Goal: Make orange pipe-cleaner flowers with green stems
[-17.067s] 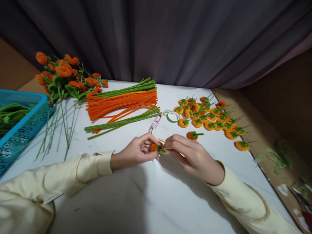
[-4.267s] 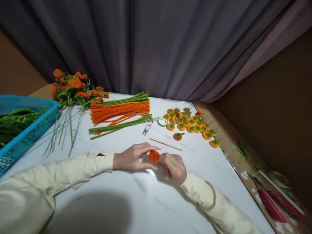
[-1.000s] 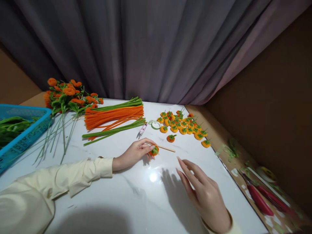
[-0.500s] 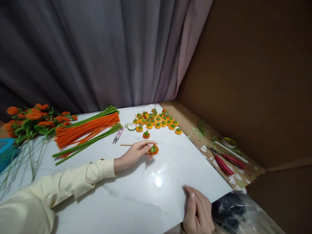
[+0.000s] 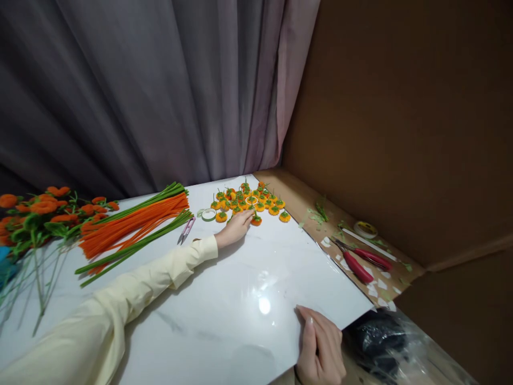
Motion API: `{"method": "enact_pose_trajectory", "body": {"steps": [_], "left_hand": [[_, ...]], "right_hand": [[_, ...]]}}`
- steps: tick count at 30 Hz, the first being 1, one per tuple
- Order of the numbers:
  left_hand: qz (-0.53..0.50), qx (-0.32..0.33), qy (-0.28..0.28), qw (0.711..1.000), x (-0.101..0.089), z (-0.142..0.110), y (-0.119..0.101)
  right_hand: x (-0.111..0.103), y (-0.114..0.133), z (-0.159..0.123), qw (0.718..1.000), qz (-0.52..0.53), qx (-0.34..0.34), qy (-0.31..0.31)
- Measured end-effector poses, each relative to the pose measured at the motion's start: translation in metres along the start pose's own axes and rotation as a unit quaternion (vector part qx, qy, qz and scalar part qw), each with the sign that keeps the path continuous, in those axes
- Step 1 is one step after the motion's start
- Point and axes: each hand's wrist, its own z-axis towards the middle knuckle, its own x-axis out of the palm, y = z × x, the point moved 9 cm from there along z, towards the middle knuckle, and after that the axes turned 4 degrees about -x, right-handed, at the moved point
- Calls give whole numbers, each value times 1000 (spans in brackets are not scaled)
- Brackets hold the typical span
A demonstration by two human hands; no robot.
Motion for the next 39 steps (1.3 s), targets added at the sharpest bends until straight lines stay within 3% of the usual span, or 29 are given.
{"method": "enact_pose_trajectory", "body": {"steps": [5, 9, 15, 20, 23, 26, 29, 31, 33, 35, 39], "left_hand": [[55, 44, 11, 997, -9, -17, -6], [75, 42, 6, 996, -15, -22, -1], [56, -4, -31, 998, -5, 12, 5], [-5, -16, -22, 1000, 6, 23, -13], [-60, -5, 56, 997, 7, -4, -34], [-111, 6, 144, 983, 0, -50, -53], [-320, -67, 216, 920, -5, -95, -55], [-405, -119, 217, 880, -10, -117, -49], [-451, -148, 193, 859, -17, -131, -41], [-466, -159, 165, 855, -27, -140, -32], [-419, -144, 126, 888, -50, -154, -16]], "right_hand": [[-2, 3, 4, 999, 13, 12, -30], [-4, 3, 6, 997, 15, 41, -61], [-1, 4, 3, 999, 14, 16, -43], [-2, -5, 11, 998, 4, 55, 25], [6, -21, 19, 978, 20, 162, 129], [33, -21, 20, 919, 137, 283, 237], [72, 14, 24, 851, 295, 320, 295], [96, 43, 30, 821, 365, 310, 312], [110, 64, 38, 826, 379, 288, 302], [116, 78, 48, 850, 362, 260, 280], [122, 96, 64, 872, 337, 229, 270]]}}
